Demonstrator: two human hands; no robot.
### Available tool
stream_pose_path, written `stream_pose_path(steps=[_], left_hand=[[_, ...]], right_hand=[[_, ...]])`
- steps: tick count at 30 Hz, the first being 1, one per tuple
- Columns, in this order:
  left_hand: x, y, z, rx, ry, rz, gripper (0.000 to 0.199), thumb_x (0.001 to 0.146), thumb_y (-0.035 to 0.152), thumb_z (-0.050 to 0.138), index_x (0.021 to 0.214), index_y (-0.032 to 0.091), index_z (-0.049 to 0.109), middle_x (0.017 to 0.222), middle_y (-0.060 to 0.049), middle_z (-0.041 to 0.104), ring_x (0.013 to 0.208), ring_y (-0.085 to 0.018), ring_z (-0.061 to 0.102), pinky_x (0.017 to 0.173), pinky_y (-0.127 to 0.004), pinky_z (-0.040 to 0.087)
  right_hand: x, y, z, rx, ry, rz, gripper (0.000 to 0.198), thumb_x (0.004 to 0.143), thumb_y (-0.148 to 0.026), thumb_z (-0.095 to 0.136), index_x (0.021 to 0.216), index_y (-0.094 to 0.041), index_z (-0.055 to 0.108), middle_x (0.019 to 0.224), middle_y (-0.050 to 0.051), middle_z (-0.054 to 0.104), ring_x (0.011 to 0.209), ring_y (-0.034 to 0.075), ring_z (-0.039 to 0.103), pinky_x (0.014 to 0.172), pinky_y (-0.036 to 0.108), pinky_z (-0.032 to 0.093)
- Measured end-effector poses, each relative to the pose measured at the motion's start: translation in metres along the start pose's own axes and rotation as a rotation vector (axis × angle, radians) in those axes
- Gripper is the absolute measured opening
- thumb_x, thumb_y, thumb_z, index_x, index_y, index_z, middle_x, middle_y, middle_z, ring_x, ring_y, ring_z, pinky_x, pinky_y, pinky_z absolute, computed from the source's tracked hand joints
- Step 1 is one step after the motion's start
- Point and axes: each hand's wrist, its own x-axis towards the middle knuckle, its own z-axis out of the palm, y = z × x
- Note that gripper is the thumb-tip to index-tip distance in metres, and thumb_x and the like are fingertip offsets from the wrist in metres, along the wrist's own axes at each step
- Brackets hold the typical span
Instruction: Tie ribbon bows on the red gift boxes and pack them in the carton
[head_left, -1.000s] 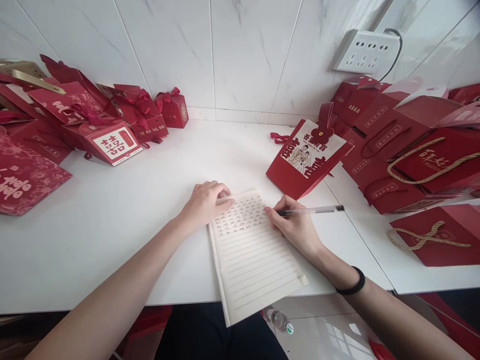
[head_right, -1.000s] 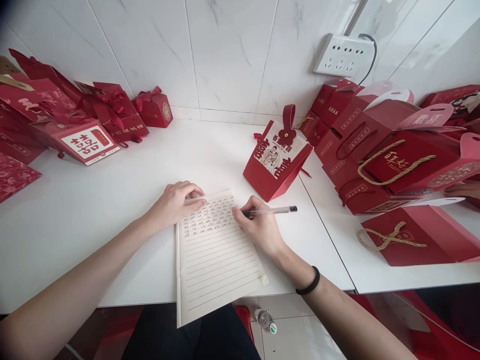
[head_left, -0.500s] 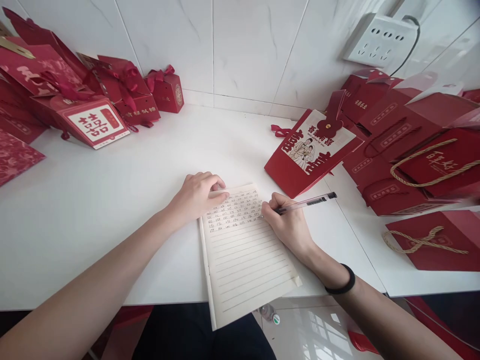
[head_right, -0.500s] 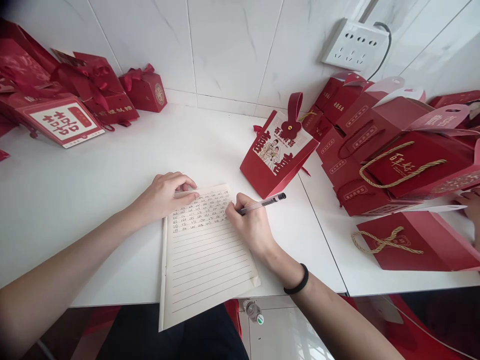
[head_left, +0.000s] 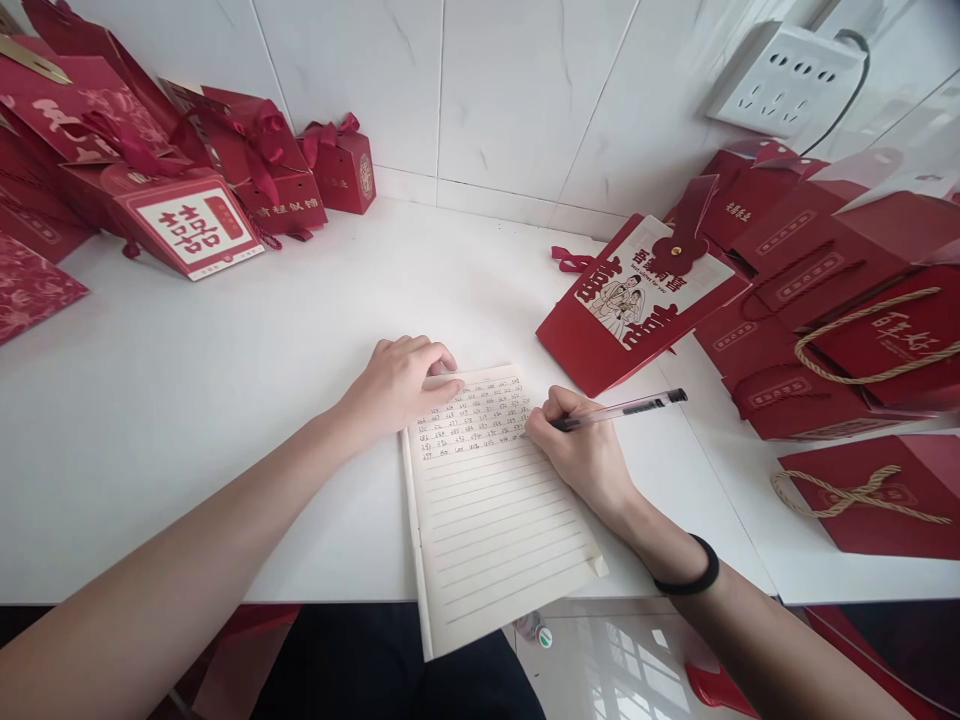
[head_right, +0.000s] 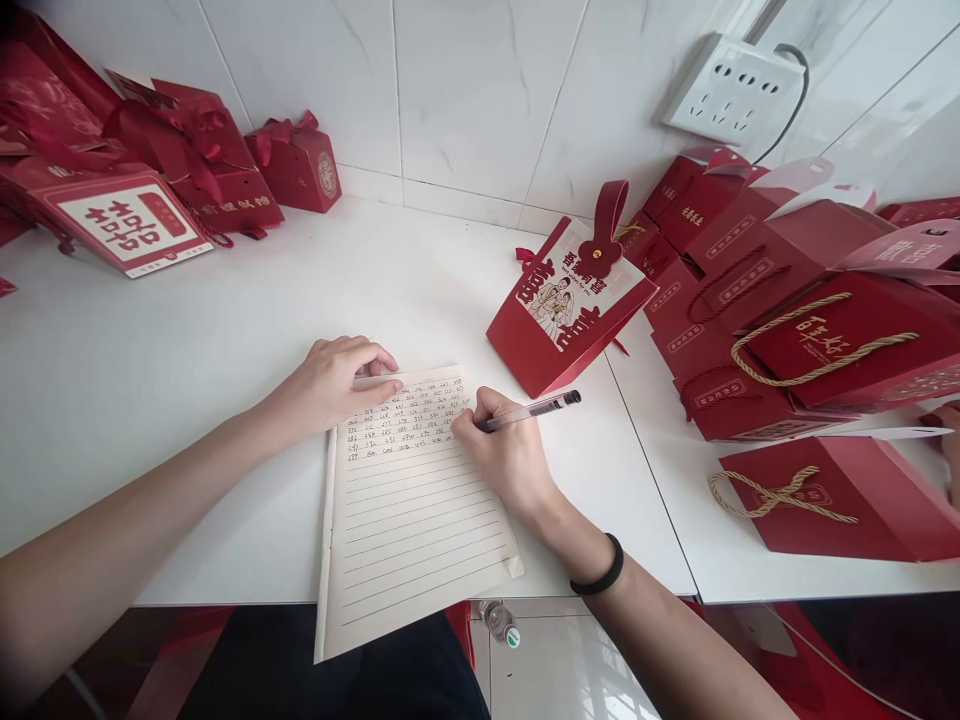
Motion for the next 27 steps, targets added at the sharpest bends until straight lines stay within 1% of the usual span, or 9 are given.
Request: stream_pose_path(steps=[6, 11, 15, 19, 22, 24, 25, 27], left_hand=[[0.000, 0.001, -0.001, -0.003, -0.004, 0.003, 0.015, 0.078, 0.033, 0.054, 0.083, 0.019, 0.056, 0.077, 0.002, 0.058, 0.082, -0.015, 0.053, 0.084, -0.032, 0.033], [0.000, 0.001, -0.002, -0.009, -0.004, -0.003, 0.015, 0.078, 0.033, 0.055, 0.083, 0.019, 0.057, 0.078, 0.002, 0.058, 0.082, -0.015, 0.053, 0.084, -0.033, 0.033], [0.000, -0.001, 0.000, -0.013, 0.002, 0.011, 0.016, 0.078, 0.033, 0.056, 0.084, 0.018, 0.057, 0.077, 0.002, 0.058, 0.081, -0.015, 0.053, 0.084, -0.033, 0.033], [0.000, -0.003, 0.001, -0.016, 0.014, 0.033, 0.017, 0.078, 0.034, 0.056, 0.084, 0.018, 0.058, 0.077, 0.002, 0.058, 0.081, -0.015, 0.053, 0.083, -0.033, 0.033], [0.000, -0.003, 0.001, -0.020, 0.016, 0.038, 0.017, 0.078, 0.034, 0.055, 0.083, 0.018, 0.057, 0.076, 0.002, 0.059, 0.080, -0.015, 0.053, 0.082, -0.034, 0.034], [0.000, -0.003, 0.001, -0.020, 0.016, 0.037, 0.016, 0.078, 0.034, 0.055, 0.082, 0.018, 0.057, 0.076, 0.002, 0.059, 0.080, -0.015, 0.054, 0.083, -0.034, 0.034], [0.000, -0.003, 0.001, -0.020, 0.016, 0.036, 0.016, 0.078, 0.034, 0.055, 0.082, 0.018, 0.057, 0.077, 0.002, 0.059, 0.080, -0.015, 0.053, 0.083, -0.034, 0.034], [0.000, -0.003, 0.001, -0.022, 0.016, 0.036, 0.016, 0.078, 0.033, 0.055, 0.082, 0.018, 0.057, 0.076, 0.001, 0.059, 0.080, -0.015, 0.053, 0.083, -0.035, 0.034]], right_hand=[[0.000, 0.000, 0.000, 0.004, -0.002, 0.022, 0.030, 0.071, -0.027, 0.048, 0.055, -0.019, 0.024, 0.050, -0.005, 0.023, 0.048, 0.010, 0.022, 0.042, 0.021, 0.018], [0.001, -0.001, -0.001, 0.009, 0.009, 0.027, 0.029, 0.071, -0.026, 0.047, 0.055, -0.020, 0.023, 0.050, -0.005, 0.023, 0.047, 0.010, 0.021, 0.042, 0.022, 0.017], [0.000, -0.002, -0.001, 0.016, 0.011, 0.038, 0.030, 0.072, -0.027, 0.048, 0.055, -0.019, 0.024, 0.050, -0.005, 0.024, 0.048, 0.009, 0.022, 0.043, 0.021, 0.019], [0.000, -0.002, 0.000, 0.045, 0.001, 0.044, 0.029, 0.070, -0.024, 0.049, 0.054, -0.019, 0.026, 0.049, -0.006, 0.025, 0.047, 0.008, 0.022, 0.042, 0.020, 0.019], [0.000, -0.001, -0.005, 0.237, 0.060, 0.062, 0.029, 0.071, -0.020, 0.050, 0.055, -0.019, 0.026, 0.047, -0.007, 0.028, 0.043, 0.008, 0.024, 0.041, 0.020, 0.021], [0.002, 0.000, -0.012, 0.370, 0.132, 0.046, 0.032, 0.076, -0.021, 0.053, 0.057, -0.020, 0.026, 0.045, -0.007, 0.029, 0.040, 0.007, 0.025, 0.040, 0.019, 0.023], [0.003, 0.001, -0.016, 0.395, 0.171, 0.014, 0.033, 0.079, -0.023, 0.054, 0.058, -0.020, 0.028, 0.045, -0.008, 0.030, 0.039, 0.007, 0.027, 0.039, 0.019, 0.023], [0.004, 0.003, -0.023, 0.337, 0.258, -0.095, 0.031, 0.083, -0.028, 0.057, 0.064, -0.019, 0.035, 0.047, -0.007, 0.036, 0.039, 0.008, 0.032, 0.038, 0.019, 0.026]])
